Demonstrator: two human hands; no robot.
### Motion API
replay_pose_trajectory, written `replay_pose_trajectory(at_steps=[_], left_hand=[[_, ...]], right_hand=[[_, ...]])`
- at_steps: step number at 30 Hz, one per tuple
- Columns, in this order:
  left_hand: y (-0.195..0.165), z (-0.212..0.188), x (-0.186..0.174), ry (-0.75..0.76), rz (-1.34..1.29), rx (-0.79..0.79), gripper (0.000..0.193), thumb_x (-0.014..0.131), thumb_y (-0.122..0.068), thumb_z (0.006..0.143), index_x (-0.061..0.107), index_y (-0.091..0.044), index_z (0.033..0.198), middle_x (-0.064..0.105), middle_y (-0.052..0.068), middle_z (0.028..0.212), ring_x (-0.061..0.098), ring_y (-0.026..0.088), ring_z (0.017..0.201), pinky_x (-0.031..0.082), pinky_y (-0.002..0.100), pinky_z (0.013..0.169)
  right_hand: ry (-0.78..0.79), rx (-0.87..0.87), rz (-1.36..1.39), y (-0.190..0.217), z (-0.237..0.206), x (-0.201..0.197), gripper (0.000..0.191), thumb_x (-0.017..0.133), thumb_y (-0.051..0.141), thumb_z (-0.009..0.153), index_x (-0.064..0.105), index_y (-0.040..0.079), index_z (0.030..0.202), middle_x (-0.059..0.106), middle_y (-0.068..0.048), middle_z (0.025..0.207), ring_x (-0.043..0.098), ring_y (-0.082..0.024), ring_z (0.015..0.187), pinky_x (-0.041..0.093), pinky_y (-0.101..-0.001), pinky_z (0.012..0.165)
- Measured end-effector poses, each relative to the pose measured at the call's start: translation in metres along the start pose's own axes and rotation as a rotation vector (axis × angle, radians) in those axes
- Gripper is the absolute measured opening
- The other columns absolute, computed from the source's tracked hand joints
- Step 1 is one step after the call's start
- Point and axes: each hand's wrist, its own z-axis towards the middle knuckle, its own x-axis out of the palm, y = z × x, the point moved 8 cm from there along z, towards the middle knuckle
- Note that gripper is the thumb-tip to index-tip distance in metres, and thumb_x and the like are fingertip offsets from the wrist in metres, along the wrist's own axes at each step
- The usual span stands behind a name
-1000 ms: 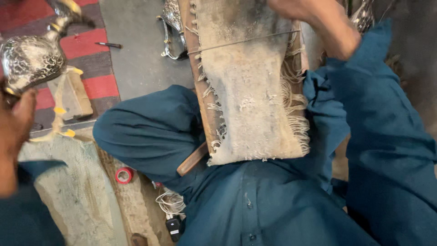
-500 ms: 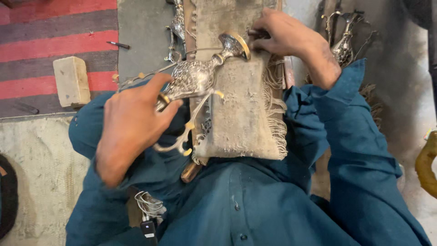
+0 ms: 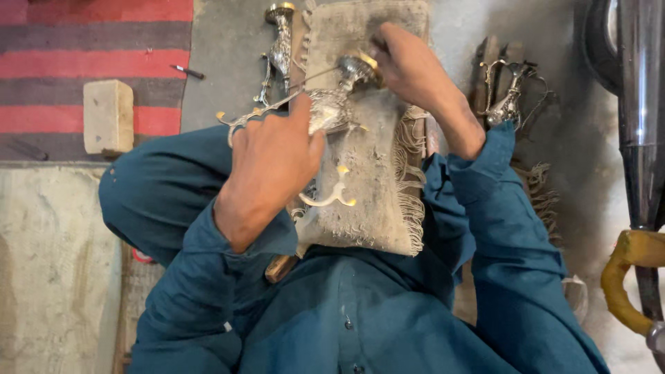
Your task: The person sits cross-legged on the floor with an ornate metal vase resting on a cloth-covered sandbag. They hold a punch against the vase surface and strike it with a wooden mallet to work the decoration, repositioning the vase and continuing to hammer different areas.
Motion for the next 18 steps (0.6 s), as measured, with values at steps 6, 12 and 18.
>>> replay_pose_trajectory(at_steps=[6,12,18], left_hand=[[0.005,-0.005,0.004,0.029,-0.088,0.021,0.035,0.069,-0.032,0.092,0.058,-0.006,0.111,0.071,0.024,0.08,0.067,0.051,0.076,0.049,0.062,0.067],[0.014,-0.007,0.007,0.039,-0.189,0.005,0.046,0.074,-0.03,0.087,0.057,-0.008,0.123,0.071,0.021,0.086,0.067,0.047,0.077,0.05,0.058,0.065],[0.026,-0.021,0.002,-0.023,-0.206,0.026,0.045,0.074,-0.028,0.089,0.059,-0.011,0.128,0.071,0.017,0.086,0.068,0.043,0.077,0.051,0.053,0.062]], right_hand=[[-0.056,0.186,0.097,-0.041,-0.003,0.005,0.02,0.062,0.016,0.111,0.054,-0.002,0.111,0.064,-0.025,0.099,0.061,-0.046,0.091,0.049,-0.0514,0.079],[-0.023,0.204,-0.133,-0.043,-0.01,0.018,0.022,0.066,0.02,0.11,0.054,0.001,0.109,0.064,-0.023,0.099,0.059,-0.05,0.094,0.047,-0.0551,0.074],[-0.037,0.14,-0.187,-0.018,-0.013,0.017,0.015,0.068,0.018,0.108,0.06,0.008,0.115,0.064,-0.016,0.111,0.063,-0.044,0.099,0.051,-0.0519,0.077]])
